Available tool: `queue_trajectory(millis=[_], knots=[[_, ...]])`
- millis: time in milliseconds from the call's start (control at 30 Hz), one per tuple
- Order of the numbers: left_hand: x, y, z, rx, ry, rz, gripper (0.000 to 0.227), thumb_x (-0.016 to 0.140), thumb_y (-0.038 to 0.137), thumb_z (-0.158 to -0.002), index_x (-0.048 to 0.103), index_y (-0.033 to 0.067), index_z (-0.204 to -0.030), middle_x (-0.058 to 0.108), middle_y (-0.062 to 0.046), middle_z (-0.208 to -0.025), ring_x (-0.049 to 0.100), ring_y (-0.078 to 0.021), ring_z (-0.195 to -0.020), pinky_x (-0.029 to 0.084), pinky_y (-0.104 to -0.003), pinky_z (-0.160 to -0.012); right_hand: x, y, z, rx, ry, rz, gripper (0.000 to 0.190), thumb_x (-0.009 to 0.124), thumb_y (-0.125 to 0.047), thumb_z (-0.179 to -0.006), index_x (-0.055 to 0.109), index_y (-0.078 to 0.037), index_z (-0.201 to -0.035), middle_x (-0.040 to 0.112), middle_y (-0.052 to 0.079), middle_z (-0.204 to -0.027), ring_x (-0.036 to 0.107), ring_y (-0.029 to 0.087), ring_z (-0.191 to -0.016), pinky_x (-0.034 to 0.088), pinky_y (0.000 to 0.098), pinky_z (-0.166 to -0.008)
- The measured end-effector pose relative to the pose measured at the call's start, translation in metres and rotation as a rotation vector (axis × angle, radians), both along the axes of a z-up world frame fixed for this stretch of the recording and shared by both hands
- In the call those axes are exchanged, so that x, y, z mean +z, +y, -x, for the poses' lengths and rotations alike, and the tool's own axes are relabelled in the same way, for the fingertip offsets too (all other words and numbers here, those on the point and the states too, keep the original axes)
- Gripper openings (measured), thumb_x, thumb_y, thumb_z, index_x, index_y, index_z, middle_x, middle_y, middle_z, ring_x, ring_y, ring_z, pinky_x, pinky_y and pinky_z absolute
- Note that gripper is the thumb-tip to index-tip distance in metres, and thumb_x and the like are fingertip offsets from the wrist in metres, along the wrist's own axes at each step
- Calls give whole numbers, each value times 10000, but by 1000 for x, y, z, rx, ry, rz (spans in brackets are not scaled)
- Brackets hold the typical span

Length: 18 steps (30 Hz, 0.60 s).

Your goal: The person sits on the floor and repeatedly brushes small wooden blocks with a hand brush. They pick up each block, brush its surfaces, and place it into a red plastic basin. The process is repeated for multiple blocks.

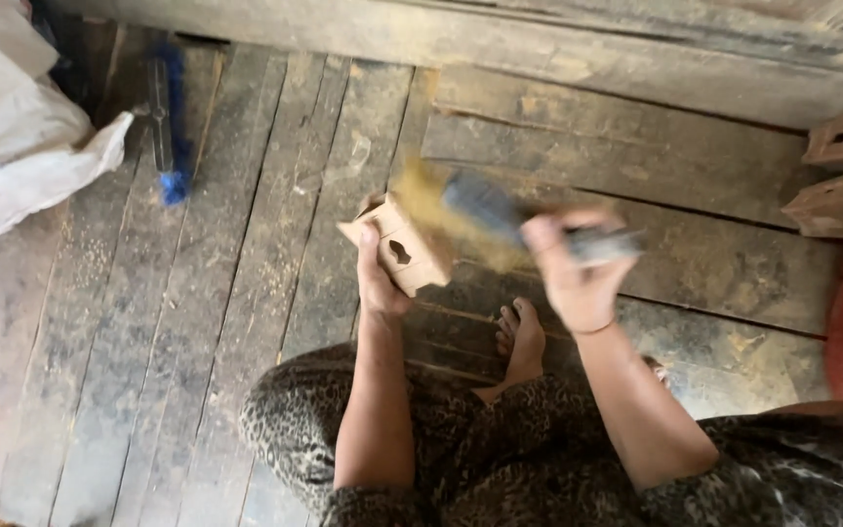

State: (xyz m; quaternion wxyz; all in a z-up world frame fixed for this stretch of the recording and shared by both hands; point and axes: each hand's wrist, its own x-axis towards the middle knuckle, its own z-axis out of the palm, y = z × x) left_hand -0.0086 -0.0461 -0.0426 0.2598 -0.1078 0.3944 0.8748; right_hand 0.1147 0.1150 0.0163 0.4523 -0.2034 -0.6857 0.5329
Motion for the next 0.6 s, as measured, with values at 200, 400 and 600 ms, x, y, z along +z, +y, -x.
queue_trajectory(millis=[200, 400, 600], knots=[[32, 15, -17, -64, -357, -310, 790, 718, 680, -788, 658, 85, -1306, 690, -219, -1233, 700, -412, -1051, 575, -576, -924, -66, 85, -3, -136, -249, -446, 314, 904, -198, -911, 656, -27, -827, 672, 160, -698, 689, 314, -649, 560, 395, -624], [8, 27, -14, -45, -359, -467, 778, 672, 679, -827, 560, 126, -1364, 656, -192, -1266, 659, -442, -1113, 532, -660, -967, -32, 22, -4, 200, 233, 342, 256, 820, -236, -853, 661, -36, -867, 718, 101, -787, 726, 235, -771, 598, 348, -807], [19, -15, 19, 54, -236, -516, 718, 716, 615, -808, 592, 130, -1323, 668, -174, -1223, 684, -436, -1065, 541, -642, -1001, -132, 125, -63, -225, -410, -366, 280, 911, -125, -906, 672, -2, -830, 641, 173, -706, 621, 270, -682, 539, 409, -650]])
